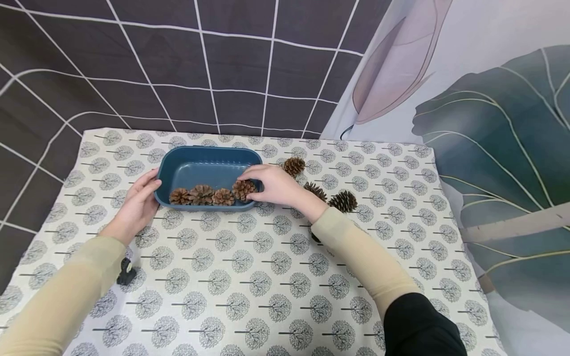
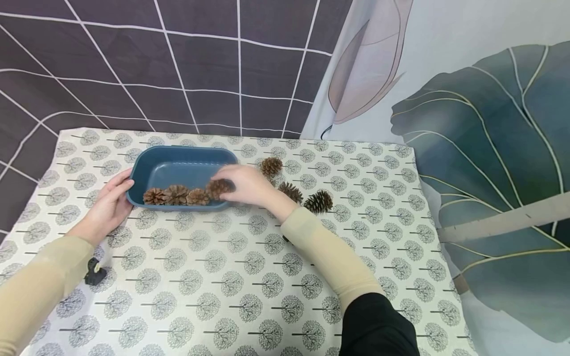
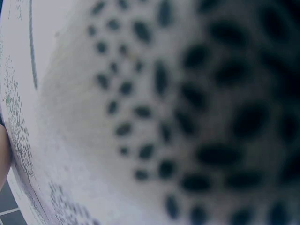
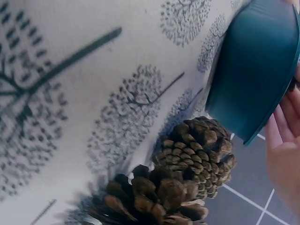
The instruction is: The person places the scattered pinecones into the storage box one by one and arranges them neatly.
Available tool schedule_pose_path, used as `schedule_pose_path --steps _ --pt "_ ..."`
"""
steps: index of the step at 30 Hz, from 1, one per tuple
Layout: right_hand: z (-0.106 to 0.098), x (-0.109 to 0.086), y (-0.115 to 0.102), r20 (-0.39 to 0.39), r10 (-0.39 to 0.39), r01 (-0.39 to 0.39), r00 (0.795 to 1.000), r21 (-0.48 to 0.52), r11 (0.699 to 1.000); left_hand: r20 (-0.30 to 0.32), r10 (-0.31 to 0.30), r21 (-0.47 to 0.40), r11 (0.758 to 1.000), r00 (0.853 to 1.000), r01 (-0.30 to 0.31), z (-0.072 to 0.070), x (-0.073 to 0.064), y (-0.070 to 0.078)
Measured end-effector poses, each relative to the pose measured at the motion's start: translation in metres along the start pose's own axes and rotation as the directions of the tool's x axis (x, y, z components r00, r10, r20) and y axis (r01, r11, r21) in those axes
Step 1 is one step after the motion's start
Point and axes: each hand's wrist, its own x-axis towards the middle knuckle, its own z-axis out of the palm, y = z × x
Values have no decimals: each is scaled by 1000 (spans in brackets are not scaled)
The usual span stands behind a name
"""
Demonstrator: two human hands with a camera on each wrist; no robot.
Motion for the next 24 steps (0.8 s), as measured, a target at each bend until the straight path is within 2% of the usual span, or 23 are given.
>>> schedule_pose_path --steps 4,12,24 --pt "-3 4 -4 76 10 -5 997 -59 998 14 -2 -13 1000 1000 2 0 0 1" --pt "-10 14 -11 197 50 -36 979 -76 996 18 -4 -26 1000 1000 5 -1 0 1" --pt "-9 19 -8 242 25 -9 970 -68 998 -11 -5 7 1000 1000 5 1 -1 0"
